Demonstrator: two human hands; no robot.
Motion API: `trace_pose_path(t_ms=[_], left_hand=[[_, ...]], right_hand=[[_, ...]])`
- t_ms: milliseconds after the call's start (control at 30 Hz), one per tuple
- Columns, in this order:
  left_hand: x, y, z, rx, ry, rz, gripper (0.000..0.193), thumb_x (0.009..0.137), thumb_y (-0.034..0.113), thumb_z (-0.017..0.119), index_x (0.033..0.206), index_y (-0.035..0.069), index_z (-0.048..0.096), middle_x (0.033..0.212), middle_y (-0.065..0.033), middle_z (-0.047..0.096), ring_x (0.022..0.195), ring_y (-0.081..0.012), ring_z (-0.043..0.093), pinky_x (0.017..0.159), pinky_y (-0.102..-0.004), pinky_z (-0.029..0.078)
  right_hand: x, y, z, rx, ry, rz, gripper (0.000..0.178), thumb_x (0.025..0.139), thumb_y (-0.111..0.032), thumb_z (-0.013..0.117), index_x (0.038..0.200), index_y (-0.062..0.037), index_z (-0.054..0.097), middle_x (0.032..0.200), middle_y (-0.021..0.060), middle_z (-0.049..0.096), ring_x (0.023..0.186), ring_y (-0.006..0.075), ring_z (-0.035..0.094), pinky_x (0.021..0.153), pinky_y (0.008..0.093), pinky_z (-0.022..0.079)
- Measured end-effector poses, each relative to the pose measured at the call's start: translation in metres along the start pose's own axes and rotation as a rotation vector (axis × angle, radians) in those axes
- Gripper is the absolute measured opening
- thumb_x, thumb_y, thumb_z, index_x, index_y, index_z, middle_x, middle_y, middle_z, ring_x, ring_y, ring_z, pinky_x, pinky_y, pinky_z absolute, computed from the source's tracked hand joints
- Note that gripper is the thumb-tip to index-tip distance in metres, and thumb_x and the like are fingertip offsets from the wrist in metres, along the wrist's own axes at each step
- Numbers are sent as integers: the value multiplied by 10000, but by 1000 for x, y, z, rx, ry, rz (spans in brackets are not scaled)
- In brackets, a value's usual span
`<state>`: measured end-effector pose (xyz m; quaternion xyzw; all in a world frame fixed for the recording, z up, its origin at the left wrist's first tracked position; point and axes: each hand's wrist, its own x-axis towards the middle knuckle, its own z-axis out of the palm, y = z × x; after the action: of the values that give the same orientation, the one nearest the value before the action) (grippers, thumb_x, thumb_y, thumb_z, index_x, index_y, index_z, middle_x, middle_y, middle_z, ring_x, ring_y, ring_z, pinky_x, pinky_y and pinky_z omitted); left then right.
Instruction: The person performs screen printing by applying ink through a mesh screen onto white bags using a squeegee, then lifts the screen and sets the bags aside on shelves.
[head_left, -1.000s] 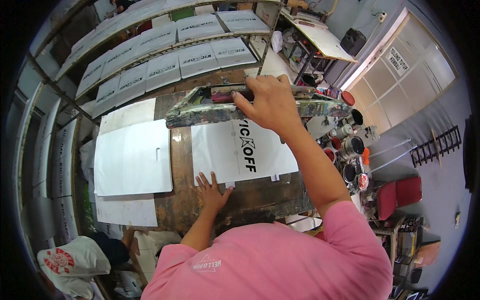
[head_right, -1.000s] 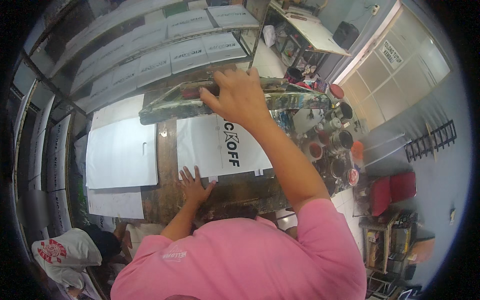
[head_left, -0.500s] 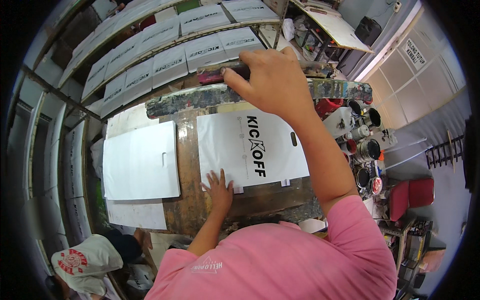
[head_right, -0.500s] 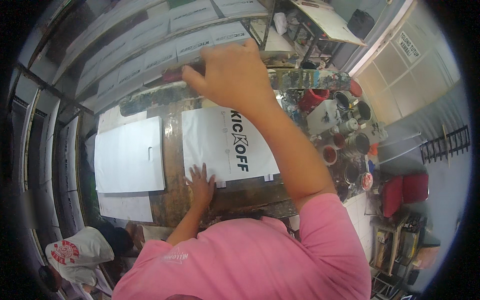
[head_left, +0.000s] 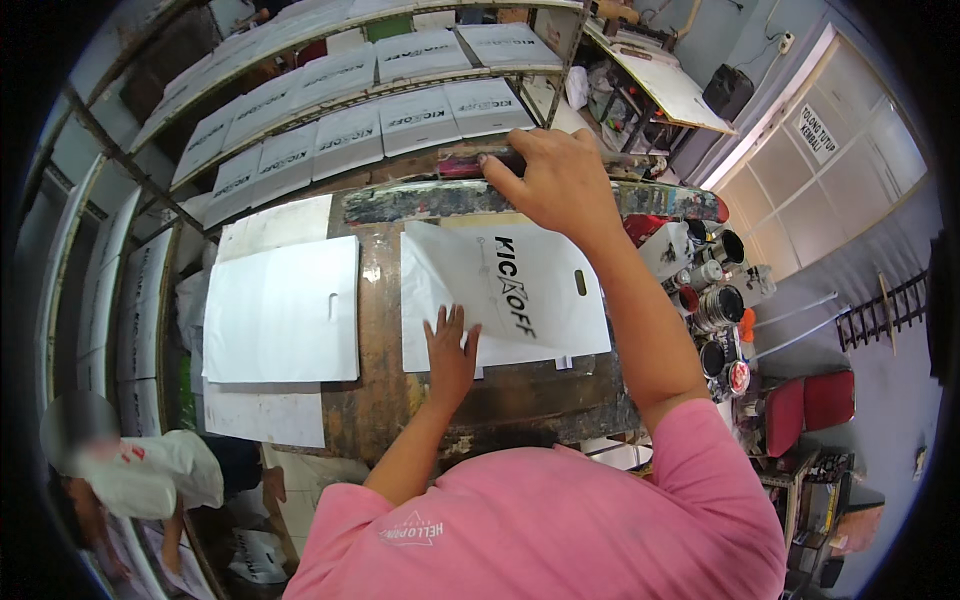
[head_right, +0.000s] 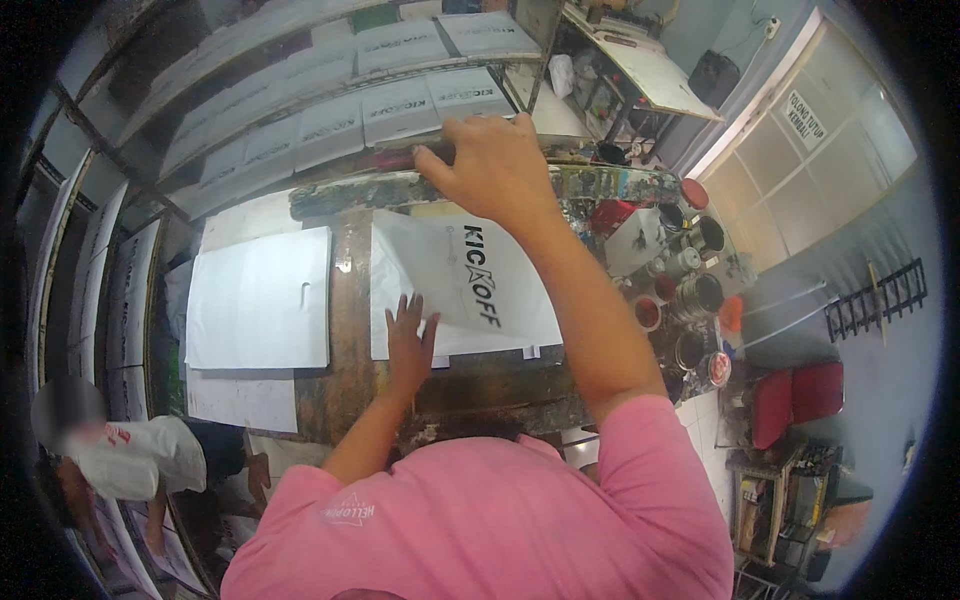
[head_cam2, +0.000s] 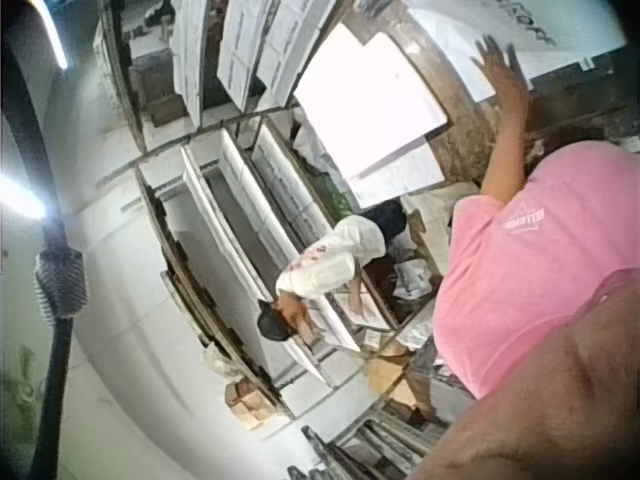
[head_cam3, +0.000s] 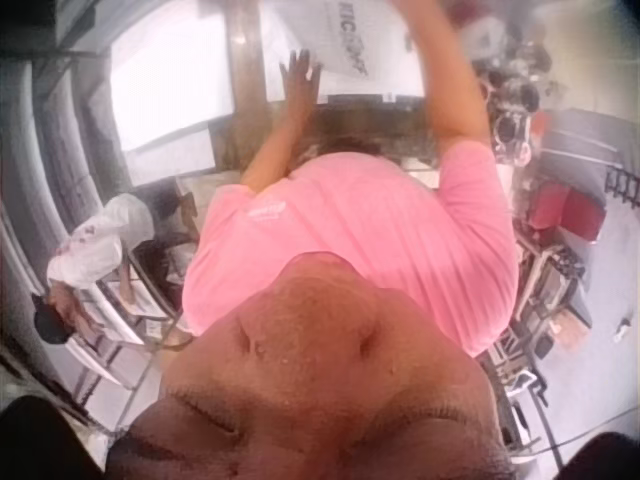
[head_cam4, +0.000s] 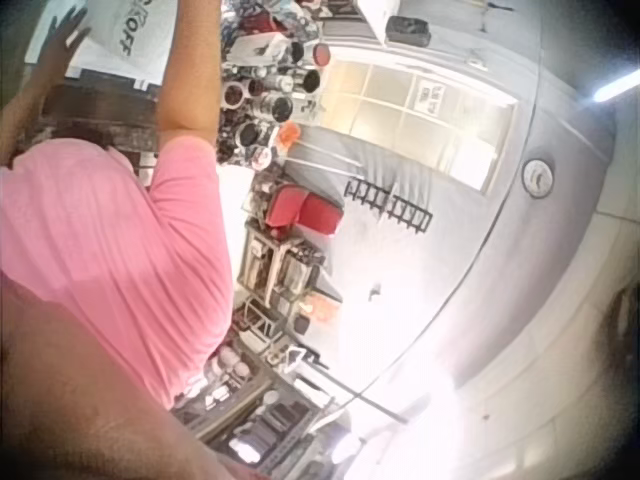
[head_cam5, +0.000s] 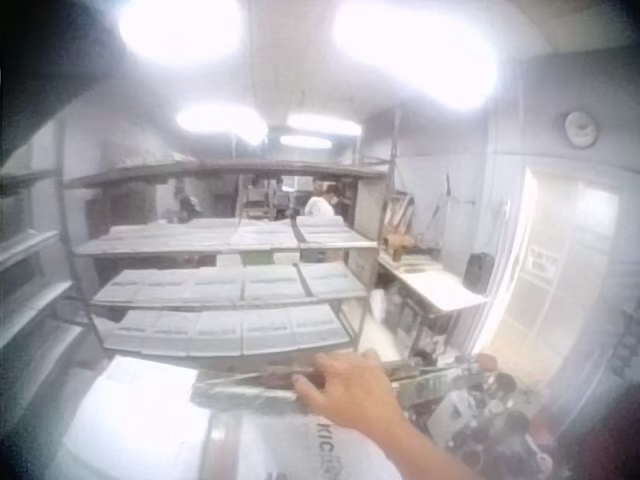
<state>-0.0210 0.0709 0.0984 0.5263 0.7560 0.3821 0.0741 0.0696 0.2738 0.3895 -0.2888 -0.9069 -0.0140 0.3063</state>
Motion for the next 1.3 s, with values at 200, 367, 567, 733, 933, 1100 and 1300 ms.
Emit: trace_pose_path(t_ms=[200, 367, 567, 733, 933, 1100, 1300], left_hand=[[-1, -16, -40, -125, 283, -60, 376, 1007, 37, 570, 1369, -43, 631, 1370, -253, 647, 1441, -421, 472, 1238, -540, 290], [-44, -79, -109, 36, 291, -259, 415, 994, 90, 591, 1396, 1, 640, 1442, -241, 611, 1458, -363, 474, 1261, -518, 224], [-98, -215, -179, 85, 441, -514, 456, 966, 149, 611, 1411, 55, 649, 1482, -291, 556, 1346, -398, 573, 1236, -508, 269], [-107, -257, -217, 546, 327, -876, 598, 941, 276, 691, 1478, 42, 574, 1471, -313, 554, 1344, -437, 556, 1193, -532, 345], [-32, -169, -170, -337, 289, -443, 736, 996, 368, 718, 1558, -15, 437, 1438, -262, 597, 1346, -335, 570, 1155, -458, 411], [-15, 31, -129, -1708, -251, -41, 850, 1060, 505, 555, 1645, 42, 148, 1619, -275, 338, 1516, -409, 342, 1244, -558, 311], [-82, 26, -97, -1643, -169, -952, 1190, 876, 920, 394, 1593, -19, 247, 1559, -273, 387, 1437, -406, 448, 1222, -532, 354]], right_hand=[[-15, -5, 0, -20, -1, -2, 501, 940, -510, 584, 908, -32, 730, 860, 155, 713, 900, 328, 683, 914, 485, 424], [-37, -8, 6, 20, 25, 9, 467, 941, -504, 603, 957, -56, 736, 886, 127, 714, 913, 310, 671, 929, 479, 417], [-46, -14, 11, -24, 78, -11, 443, 935, -495, 619, 996, -70, 731, 873, 114, 699, 914, 305, 664, 919, 468, 416], [-49, -13, 10, -47, 21, 16, 461, 921, -495, 632, 1001, -48, 709, 856, 127, 692, 919, 318, 663, 877, 472, 417], [-51, -18, 9, -33, 50, 30, 578, 907, -475, 658, 1272, -28, 626, 839, 191, 674, 862, 369, 639, 861, 489, 416], [-113, -32, 29, -109, -103, 8, 839, 908, -473, 658, 1535, 34, 428, 979, 198, 652, 912, 365, 584, 878, 490, 407], [-234, -22, 80, -39, -541, -92, 464, 937, -460, 690, 1259, -126, 706, 1135, 141, 659, 1070, 329, 614, 910, 479, 461]])
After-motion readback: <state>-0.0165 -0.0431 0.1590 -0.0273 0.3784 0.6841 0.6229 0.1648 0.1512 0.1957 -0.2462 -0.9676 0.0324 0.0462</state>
